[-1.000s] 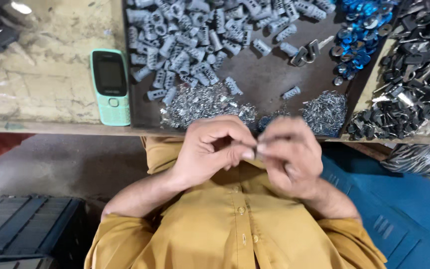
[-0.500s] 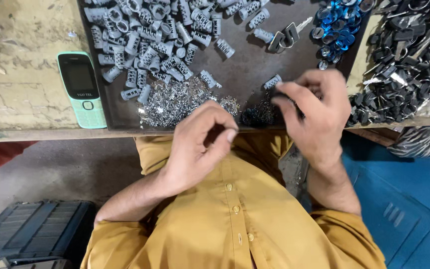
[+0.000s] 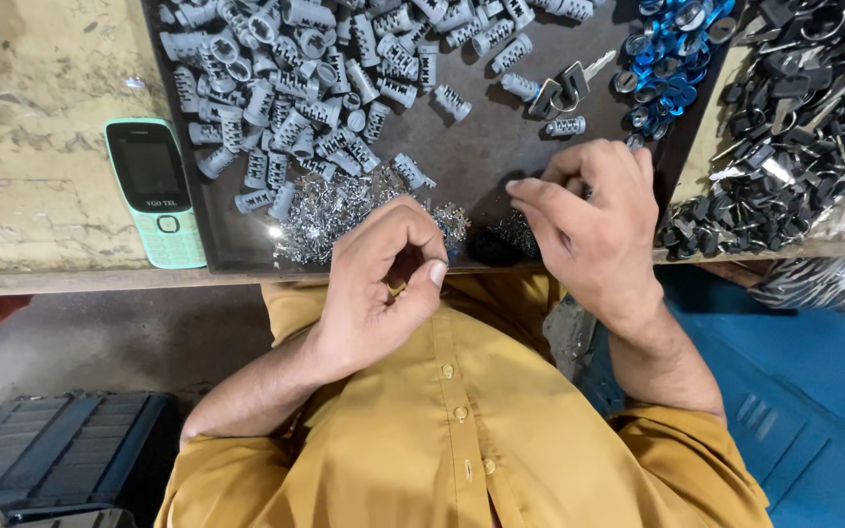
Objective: The person picks small metal pins and springs from a tray and inserts them by hand into lock cylinder plugs, pressing each part into place and setting finished cylinders on the workbench among keys and loose parts.
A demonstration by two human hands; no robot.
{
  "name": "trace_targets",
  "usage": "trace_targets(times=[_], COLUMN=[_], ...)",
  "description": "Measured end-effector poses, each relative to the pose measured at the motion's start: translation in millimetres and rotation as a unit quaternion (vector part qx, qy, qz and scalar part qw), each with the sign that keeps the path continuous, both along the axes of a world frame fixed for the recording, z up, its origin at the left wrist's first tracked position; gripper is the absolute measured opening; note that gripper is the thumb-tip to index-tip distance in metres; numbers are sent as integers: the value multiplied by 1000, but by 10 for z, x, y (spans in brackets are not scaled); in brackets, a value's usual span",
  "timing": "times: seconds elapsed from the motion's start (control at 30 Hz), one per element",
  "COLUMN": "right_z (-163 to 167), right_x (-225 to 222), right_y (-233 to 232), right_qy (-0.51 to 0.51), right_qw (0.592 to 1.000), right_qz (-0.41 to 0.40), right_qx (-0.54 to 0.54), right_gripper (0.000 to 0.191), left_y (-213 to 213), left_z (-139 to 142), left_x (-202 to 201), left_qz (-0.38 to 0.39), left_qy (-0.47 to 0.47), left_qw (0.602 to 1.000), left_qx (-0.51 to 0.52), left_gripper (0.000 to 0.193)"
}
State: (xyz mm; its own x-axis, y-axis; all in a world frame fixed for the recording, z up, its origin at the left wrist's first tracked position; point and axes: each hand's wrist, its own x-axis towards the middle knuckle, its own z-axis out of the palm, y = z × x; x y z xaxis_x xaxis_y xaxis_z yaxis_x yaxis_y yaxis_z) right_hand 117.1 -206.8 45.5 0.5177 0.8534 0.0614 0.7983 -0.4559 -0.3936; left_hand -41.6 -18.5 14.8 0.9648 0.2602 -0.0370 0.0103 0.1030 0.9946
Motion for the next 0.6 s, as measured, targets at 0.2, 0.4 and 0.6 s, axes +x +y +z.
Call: trace_targets(times=[0.2, 0.4, 0.6], right_z=[-33, 120, 25], right_x=[81, -267, -592], right_y=[134, 25, -78], right_qy=[-35, 146, 224], right_qw=[999, 981, 940], right_qz=[19, -36, -84], right_qx=[-11, 126, 242], right_gripper=[21, 16, 10], left_y=[9, -164, -349], left_z=[-2, 6, -32], left_x=[26, 60, 96], left_qz=[-6, -6, -42], left_qy=[3, 11, 44], left_qw=[1000, 997, 954], left_qx=[-15, -82, -295], left_gripper=[12, 10, 6])
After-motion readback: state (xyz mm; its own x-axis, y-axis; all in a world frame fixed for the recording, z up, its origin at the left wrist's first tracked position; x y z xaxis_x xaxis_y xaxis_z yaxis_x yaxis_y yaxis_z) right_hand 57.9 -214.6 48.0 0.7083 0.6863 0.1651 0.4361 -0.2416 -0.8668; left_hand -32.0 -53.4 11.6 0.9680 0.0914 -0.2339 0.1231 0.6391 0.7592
